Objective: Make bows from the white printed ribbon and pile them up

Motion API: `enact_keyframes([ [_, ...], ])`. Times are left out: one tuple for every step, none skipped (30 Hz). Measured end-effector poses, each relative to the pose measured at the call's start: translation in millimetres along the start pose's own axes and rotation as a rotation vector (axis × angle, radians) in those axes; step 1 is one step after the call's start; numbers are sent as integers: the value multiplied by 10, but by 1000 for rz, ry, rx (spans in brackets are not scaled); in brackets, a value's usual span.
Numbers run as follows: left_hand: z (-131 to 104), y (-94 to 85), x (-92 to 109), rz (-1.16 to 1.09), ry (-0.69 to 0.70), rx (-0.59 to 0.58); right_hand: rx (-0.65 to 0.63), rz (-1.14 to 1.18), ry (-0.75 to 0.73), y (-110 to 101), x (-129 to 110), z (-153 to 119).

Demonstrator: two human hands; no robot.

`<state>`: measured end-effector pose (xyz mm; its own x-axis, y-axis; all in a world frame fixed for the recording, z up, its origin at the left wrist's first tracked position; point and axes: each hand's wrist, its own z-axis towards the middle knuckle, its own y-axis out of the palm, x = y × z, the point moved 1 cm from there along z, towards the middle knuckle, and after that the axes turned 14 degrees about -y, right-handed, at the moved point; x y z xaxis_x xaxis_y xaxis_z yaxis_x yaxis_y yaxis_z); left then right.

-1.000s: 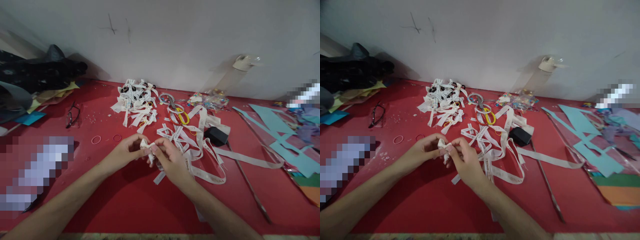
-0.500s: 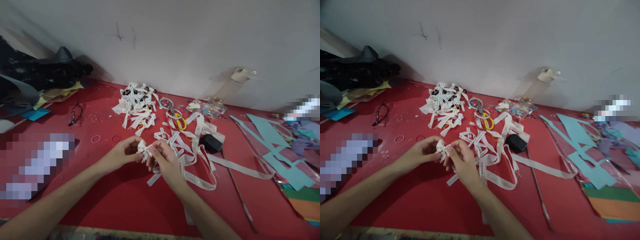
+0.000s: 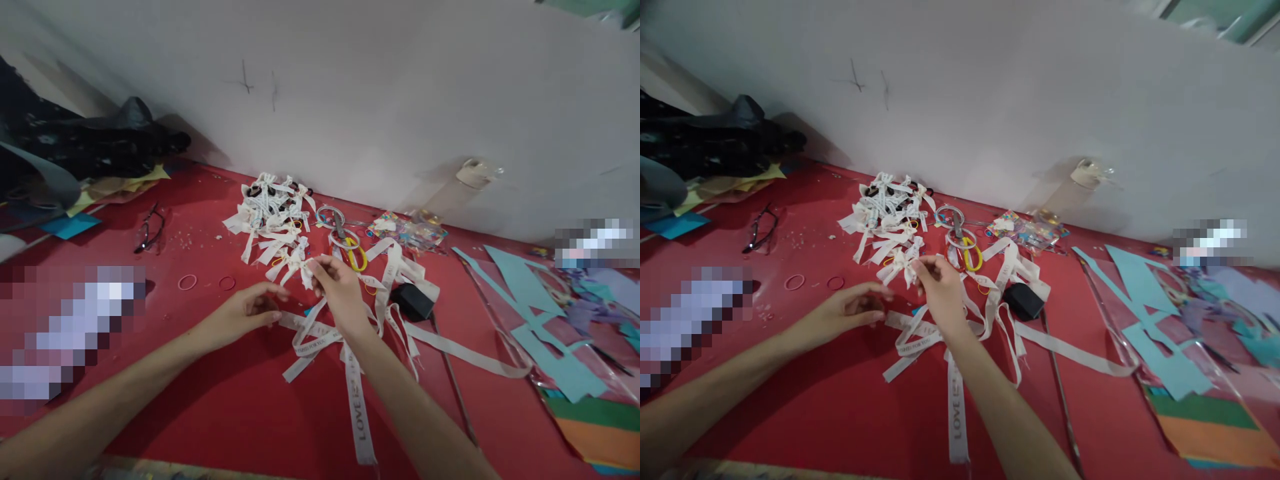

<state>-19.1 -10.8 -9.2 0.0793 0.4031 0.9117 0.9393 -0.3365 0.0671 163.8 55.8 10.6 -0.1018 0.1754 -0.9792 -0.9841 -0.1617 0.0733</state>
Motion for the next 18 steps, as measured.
enact_keyframes([
  [-9, 3, 18, 36, -5, -19, -18, -16, -15, 29, 22, 117],
  [-20, 5, 39, 62, -10, -32, -30, -33, -31, 70, 49, 248],
  [-30, 7, 61, 96, -19, -38, -35, -34, -43, 121, 80, 387],
  [-39, 8, 82, 128, -23, -47, -36, -31, -52, 175, 110, 528],
  [-45, 6, 99, 153, -26, -50, -41, -30, -58, 227, 136, 665],
  [-48, 1, 112, 169, -26, -48, -50, -34, -60, 268, 152, 788],
  [-48, -7, 122, 179, -24, -45, -61, -44, -60, 292, 156, 886],
  [-46, -17, 129, 180, -22, -38, -74, -63, -58, 292, 143, 949],
  [-43, -28, 134, 179, -21, -30, -91, -89, -60, 266, 111, 970],
  [-40, -41, 138, 180, -22, -22, -115, -118, -70, 215, 60, 943],
  [-37, -53, 142, 184, -23, -12, -148, -150, -84, 144, -10, 866],
  [-36, -64, 148, 190, -20, 2, -187, -180, -98, 58, -92, 741],
  [-36, -74, 154, 198, -14, 16, -249, -226, -118, -34, -179, 575],
  [-38, -82, 162, 207, -3, 31, -391, -369, -171, -118, -265, 378],
  [-41, -86, 169, 217, 8, 41, -509, -502, -193, -198, -336, 166],
  [-44, -85, 175, 228, 16, 46, -630, -619, -189, -266, -386, -47],
  [-48, -81, 178, 239, 20, 42, -741, -709, -200, -317, -413, -246],
  [-53, -73, 177, 254, 24, 36, -820, -788, -248, -353, -419, -417],
])
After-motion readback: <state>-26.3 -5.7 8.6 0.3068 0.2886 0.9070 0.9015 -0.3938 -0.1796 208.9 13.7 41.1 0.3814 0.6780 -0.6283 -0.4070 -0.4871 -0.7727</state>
